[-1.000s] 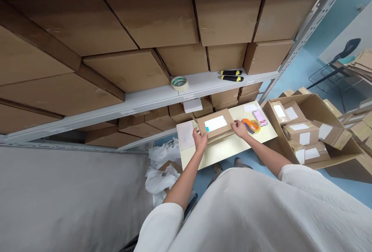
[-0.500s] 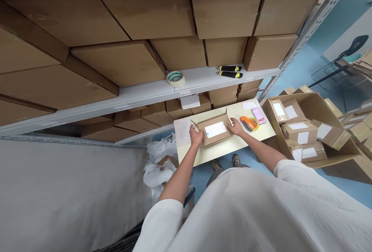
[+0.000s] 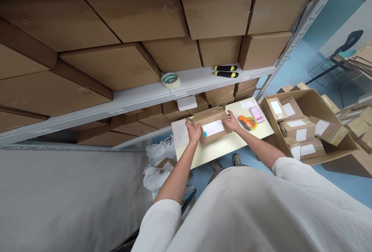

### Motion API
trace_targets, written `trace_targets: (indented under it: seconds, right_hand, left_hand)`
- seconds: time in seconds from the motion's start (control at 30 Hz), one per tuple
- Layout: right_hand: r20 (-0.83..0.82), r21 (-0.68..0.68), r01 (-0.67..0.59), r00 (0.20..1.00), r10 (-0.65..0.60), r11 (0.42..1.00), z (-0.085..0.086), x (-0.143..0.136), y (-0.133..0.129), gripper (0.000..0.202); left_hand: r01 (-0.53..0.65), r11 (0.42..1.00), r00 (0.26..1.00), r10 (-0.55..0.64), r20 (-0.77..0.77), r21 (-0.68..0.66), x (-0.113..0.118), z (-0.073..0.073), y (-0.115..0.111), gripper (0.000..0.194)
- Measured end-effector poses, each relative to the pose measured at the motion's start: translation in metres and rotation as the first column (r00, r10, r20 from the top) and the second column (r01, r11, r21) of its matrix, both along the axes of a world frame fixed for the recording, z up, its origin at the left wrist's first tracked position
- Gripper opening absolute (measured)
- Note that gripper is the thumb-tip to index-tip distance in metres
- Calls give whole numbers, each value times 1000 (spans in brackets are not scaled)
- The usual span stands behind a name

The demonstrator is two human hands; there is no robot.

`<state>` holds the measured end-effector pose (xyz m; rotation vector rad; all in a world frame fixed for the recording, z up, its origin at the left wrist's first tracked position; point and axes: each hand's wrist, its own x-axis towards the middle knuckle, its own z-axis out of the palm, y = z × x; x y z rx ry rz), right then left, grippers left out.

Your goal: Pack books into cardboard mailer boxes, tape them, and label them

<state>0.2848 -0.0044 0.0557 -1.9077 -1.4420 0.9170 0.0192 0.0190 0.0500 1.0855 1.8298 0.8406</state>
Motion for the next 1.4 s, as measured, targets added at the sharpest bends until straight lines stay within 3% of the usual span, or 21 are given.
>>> trace_targets:
  seconds: [0.13, 0.3, 0.43, 0.5, 0.53, 0.6, 0.67, 0.73, 0.93, 1.13, 1.3, 1.4]
  right_hand:
    - [-123, 6, 64, 990, -63, 998, 9, 0, -3, 86]
    - [-177, 7, 80, 981, -78, 997, 5, 5, -21, 90]
    - [-103, 10, 90, 991, -89, 996, 12, 16, -38, 85]
    - [7, 107, 100, 995, -102, 989, 22, 19, -43, 80]
    - [70, 172, 76, 994, -89, 982, 28, 19, -44, 76]
    - [186, 264, -72, 982, 23, 962, 39, 17, -44, 66]
    - [265, 253, -279, 941, 211, 926, 46, 12, -44, 55]
    - [308, 191, -405, 890, 338, 894, 45, 7, -43, 49]
    - [364, 39, -359, 874, 322, 932, 30, 17, -42, 46]
    - [318, -17, -387, 872, 372, 922, 24, 35, -37, 56]
    - [210, -2, -342, 918, 335, 940, 21, 35, -18, 59]
    - [159, -8, -347, 925, 344, 938, 20, 36, -4, 63]
  left_hand:
    - [-59, 997, 996, 55, 66, 53, 5, 12, -4, 100]
    - [-70, 995, 996, 67, 53, 70, 9, 13, -30, 98]
    - [-120, 990, 993, 121, -10, 73, 4, 21, -51, 95]
    - [-144, 971, 975, 172, -138, 193, -2, 30, -56, 91]
    - [-89, 958, 969, 147, -200, 274, -5, 35, -57, 87]
    - [165, 924, 960, -70, -271, 346, -9, 43, -58, 69]
    - [392, 866, 907, -309, -286, 308, -9, 46, -58, 52]
    - [508, 823, 850, -431, -302, 255, -6, 44, -59, 47]
    - [580, 803, 782, -502, -370, 135, -10, 21, -61, 47]
    - [745, 666, 606, -661, -443, 25, -28, 16, -54, 44]
    - [719, 691, 640, -614, -462, 78, -27, 22, -43, 26]
    - [677, 729, 705, -602, -375, 104, -26, 24, -39, 24]
